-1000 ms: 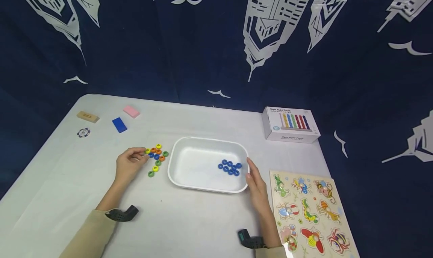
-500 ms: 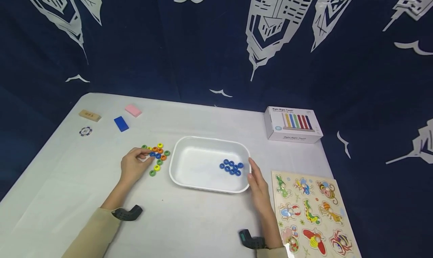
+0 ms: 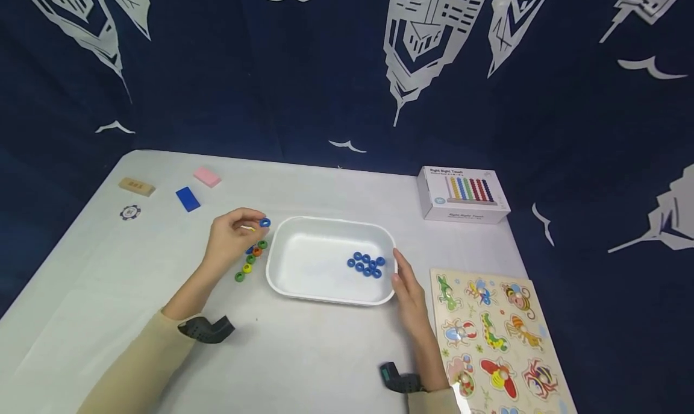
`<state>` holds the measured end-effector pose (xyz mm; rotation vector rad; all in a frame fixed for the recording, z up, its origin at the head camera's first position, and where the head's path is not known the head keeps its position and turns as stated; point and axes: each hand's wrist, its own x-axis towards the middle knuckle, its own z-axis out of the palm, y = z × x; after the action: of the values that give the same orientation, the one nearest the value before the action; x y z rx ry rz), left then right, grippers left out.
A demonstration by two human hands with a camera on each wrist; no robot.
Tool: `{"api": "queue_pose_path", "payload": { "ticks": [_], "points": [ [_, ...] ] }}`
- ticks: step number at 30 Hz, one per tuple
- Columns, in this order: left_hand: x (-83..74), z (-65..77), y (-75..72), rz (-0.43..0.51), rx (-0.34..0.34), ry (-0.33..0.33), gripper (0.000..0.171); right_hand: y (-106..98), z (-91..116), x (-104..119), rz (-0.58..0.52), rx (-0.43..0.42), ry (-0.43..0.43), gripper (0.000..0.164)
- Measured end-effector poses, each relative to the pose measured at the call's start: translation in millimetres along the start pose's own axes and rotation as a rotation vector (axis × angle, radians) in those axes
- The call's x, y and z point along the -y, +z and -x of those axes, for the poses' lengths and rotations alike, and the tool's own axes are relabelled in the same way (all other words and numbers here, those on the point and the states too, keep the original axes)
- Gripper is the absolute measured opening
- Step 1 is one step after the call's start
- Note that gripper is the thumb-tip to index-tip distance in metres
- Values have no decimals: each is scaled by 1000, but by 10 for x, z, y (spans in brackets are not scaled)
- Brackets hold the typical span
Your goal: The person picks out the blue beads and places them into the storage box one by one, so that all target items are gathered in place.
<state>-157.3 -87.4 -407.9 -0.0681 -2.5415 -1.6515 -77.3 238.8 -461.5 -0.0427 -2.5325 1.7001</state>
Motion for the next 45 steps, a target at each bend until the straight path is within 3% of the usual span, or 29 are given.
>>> {"api": "queue_pose_path", "payload": {
  "ticks": [3,6,15,19,24,30,37,40,42,45],
  "points": [
    [-157,-80,217,2,103,-33,21,4,-3,0,-7,10,0,44],
    [-212,-163,490,-21,206,-47,20,7,0,-1,-7,14,3,43],
    [-52,-333,1201,-100,438,-68,21,15,-1,-5,-4,13,3,43],
    [9,-331,1396,-178,484,-19,20,10,0,10,-1,11,-3,44],
    [-5,-305,1533,-222,498,44,20,-2,-1,37,7,4,-15,44],
    [-44,-275,1564,-239,514,60,24,-13,-5,32,3,6,-12,44],
    [-161,-152,1387,-276,519,92,31,-5,-5,15,-10,5,1,44],
    [-227,-18,1220,-218,448,179,31,2,-3,12,-9,9,4,44],
    [-277,90,1067,-130,374,241,30,3,0,15,-9,8,3,44],
    [-385,261,737,2,261,301,27,-4,-7,-22,-12,5,-2,44]
  ]
}}
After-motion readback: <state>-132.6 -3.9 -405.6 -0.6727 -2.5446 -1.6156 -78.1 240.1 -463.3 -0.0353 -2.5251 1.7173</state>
